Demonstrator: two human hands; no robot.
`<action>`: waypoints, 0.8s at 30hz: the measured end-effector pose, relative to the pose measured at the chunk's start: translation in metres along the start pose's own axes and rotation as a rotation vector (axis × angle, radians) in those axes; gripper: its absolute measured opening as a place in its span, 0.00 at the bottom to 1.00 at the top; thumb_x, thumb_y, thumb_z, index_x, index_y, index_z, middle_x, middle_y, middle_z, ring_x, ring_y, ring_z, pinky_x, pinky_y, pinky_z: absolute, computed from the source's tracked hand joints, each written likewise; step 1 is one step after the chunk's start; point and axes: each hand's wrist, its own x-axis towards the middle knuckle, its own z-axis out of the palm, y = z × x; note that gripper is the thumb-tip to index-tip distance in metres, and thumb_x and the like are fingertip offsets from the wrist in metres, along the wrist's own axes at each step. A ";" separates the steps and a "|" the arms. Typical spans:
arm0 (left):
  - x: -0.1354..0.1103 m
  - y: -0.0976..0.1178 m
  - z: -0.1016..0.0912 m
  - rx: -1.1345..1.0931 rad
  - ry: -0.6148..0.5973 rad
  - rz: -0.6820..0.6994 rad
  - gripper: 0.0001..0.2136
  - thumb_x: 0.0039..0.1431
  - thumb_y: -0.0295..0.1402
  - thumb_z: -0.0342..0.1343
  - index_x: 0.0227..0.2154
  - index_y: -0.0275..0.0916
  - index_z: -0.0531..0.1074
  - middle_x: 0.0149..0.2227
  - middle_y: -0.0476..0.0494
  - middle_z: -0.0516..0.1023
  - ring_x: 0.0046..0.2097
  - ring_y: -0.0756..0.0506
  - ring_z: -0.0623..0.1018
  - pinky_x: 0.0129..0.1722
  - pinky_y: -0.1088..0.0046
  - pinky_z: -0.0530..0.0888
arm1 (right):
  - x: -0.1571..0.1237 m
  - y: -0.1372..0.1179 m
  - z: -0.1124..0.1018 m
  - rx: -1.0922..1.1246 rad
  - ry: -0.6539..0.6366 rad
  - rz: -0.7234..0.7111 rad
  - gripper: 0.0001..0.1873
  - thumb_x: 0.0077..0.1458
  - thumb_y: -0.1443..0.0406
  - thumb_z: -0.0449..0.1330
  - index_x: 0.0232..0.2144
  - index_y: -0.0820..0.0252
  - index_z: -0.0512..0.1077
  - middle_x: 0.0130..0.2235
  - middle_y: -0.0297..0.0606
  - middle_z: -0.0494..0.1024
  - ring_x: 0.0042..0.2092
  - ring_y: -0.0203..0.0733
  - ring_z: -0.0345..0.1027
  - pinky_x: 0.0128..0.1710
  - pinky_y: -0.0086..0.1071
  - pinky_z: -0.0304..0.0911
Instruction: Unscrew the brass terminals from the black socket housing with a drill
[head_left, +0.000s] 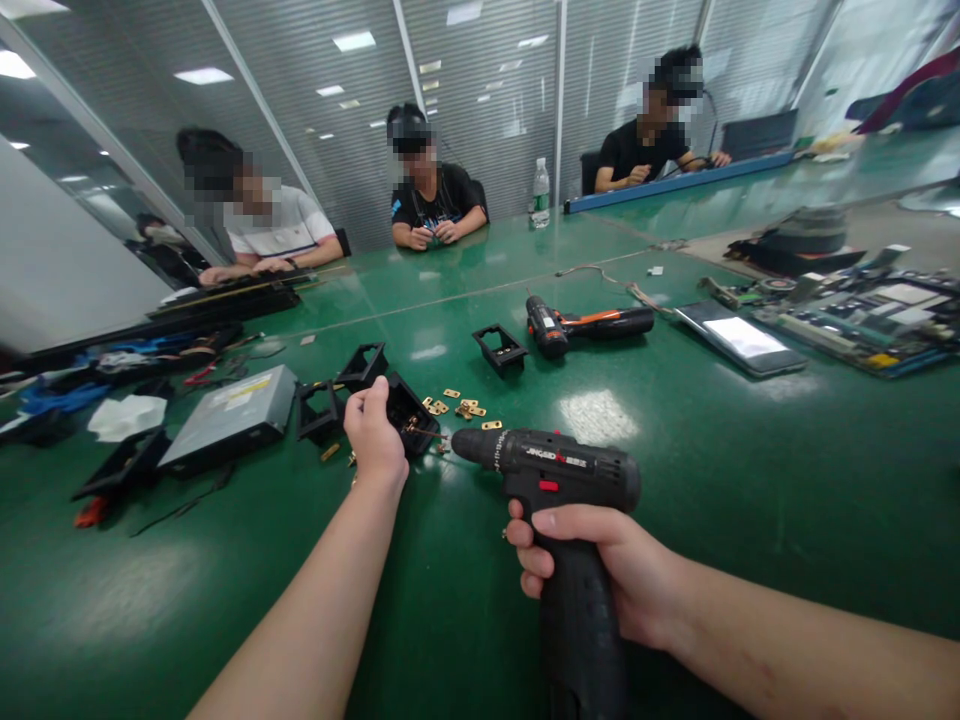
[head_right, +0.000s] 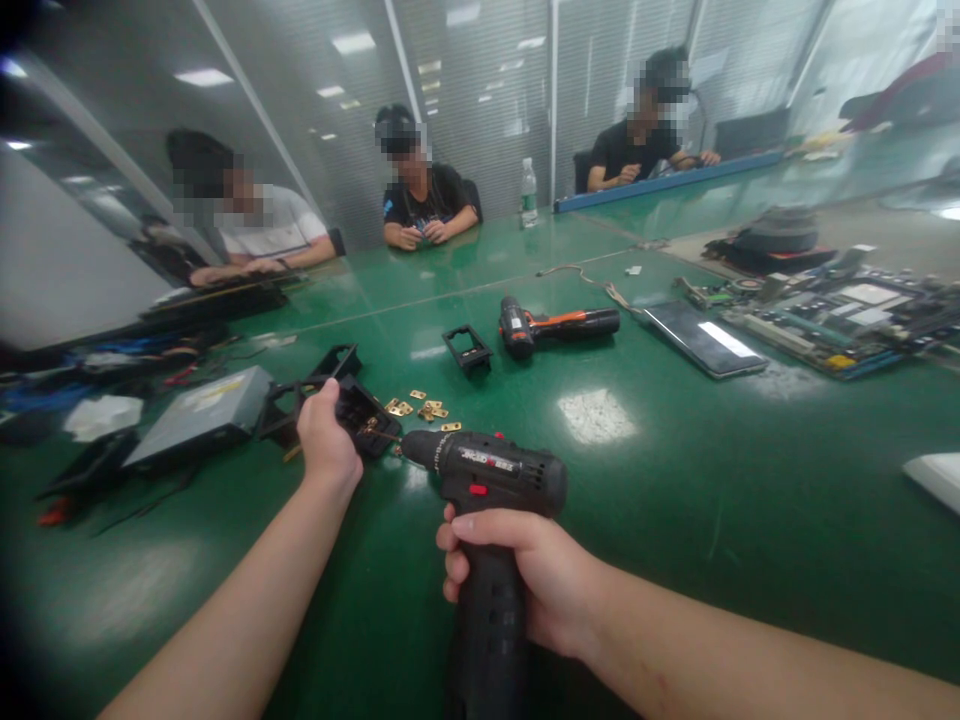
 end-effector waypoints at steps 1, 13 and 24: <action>0.000 0.000 0.000 0.002 0.000 -0.003 0.23 0.48 0.56 0.71 0.29 0.41 0.72 0.32 0.51 0.72 0.39 0.45 0.72 0.45 0.65 0.69 | 0.000 0.000 0.000 0.001 0.000 0.002 0.26 0.36 0.63 0.85 0.39 0.65 0.83 0.33 0.33 0.81 0.29 0.31 0.69 0.35 0.31 0.69; 0.003 -0.005 -0.001 0.004 -0.001 -0.004 0.23 0.49 0.57 0.71 0.29 0.42 0.73 0.31 0.52 0.70 0.38 0.45 0.72 0.45 0.65 0.70 | 0.001 0.001 -0.001 -0.024 -0.009 -0.018 0.27 0.35 0.62 0.85 0.39 0.65 0.84 0.36 0.36 0.84 0.29 0.33 0.71 0.36 0.32 0.70; 0.001 -0.002 -0.001 -0.002 -0.001 -0.028 0.23 0.49 0.56 0.71 0.30 0.42 0.73 0.31 0.51 0.71 0.38 0.44 0.72 0.44 0.65 0.70 | 0.000 0.001 -0.001 -0.022 -0.017 -0.008 0.27 0.36 0.63 0.84 0.40 0.65 0.83 0.35 0.34 0.83 0.29 0.32 0.70 0.36 0.31 0.69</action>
